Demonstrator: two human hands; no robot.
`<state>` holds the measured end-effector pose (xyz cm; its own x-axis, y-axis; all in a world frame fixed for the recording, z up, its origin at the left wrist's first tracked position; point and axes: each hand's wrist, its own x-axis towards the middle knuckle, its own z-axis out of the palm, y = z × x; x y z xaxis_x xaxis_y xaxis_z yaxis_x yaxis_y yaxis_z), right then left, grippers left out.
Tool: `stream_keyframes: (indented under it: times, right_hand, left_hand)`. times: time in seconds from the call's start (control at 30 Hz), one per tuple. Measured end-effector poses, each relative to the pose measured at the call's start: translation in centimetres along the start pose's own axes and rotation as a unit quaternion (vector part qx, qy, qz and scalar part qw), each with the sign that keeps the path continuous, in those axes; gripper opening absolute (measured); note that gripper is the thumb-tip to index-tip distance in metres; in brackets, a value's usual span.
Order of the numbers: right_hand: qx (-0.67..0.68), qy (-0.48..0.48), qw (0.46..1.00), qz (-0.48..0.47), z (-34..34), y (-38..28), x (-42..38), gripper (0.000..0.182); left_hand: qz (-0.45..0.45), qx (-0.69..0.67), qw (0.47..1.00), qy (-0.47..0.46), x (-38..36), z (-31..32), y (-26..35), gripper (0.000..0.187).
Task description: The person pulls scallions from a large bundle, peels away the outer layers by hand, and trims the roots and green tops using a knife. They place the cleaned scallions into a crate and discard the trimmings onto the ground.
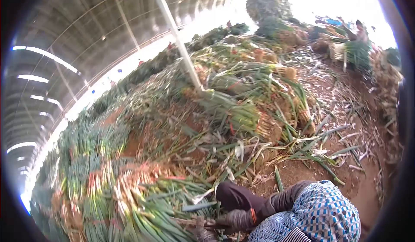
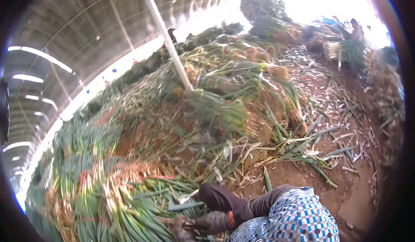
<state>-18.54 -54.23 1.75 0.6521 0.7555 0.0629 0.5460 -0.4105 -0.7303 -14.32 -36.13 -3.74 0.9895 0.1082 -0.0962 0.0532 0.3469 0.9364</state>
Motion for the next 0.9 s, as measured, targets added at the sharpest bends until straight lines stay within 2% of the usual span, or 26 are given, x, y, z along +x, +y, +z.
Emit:
stream_keyframes:
  times: [0.1,0.13,0.2,0.23,0.57,0.73,0.8,0.83,0.87,0.9]
  right_hand:
    - [0.065,0.205,0.970,-0.115,0.8,1.5,0.3,0.053]
    - [0.117,0.147,0.982,-0.029,0.5,1.3,0.5,0.064]
    - [0.219,0.025,0.965,0.144,-0.7,0.3,1.0,0.085]
    - [0.228,0.009,0.961,0.157,-0.6,0.5,1.5,0.083]
    - [0.254,0.036,0.964,0.074,1.1,2.8,6.6,0.060]
    - [0.303,0.059,0.951,0.007,1.3,9.1,12.0,0.049]
    - [0.357,0.046,0.933,0.015,3.0,10.6,15.0,0.045]
    - [0.418,0.044,0.906,0.045,3.7,11.7,16.7,0.043]
    - [0.496,0.046,0.864,0.078,4.0,12.3,18.1,0.041]
    - [0.560,0.051,0.821,0.097,4.0,12.5,19.6,0.040]
  left_hand:
    - [-0.048,0.012,0.999,-0.015,1.8,1.4,0.2,0.044]
    - [-0.060,0.015,0.998,-0.015,1.8,1.3,0.4,0.044]
    - [-0.075,0.019,0.997,-0.015,2.4,1.4,0.6,0.044]
    - [-0.082,0.020,0.996,-0.014,2.5,1.3,0.6,0.043]
    - [-0.133,0.013,0.991,-0.001,3.8,0.6,1.2,0.040]
    - [-0.147,-0.062,0.985,0.068,0.7,-5.3,1.3,0.039]
    - [-0.087,-0.085,0.989,0.084,-2.3,-7.1,2.9,0.038]
    - [-0.046,-0.089,0.992,0.082,-3.7,-7.6,3.8,0.038]
    - [0.025,0.033,0.986,0.159,-4.5,-7.5,4.7,0.039]
    - [0.034,0.070,0.983,0.165,-4.0,-8.5,5.5,0.038]
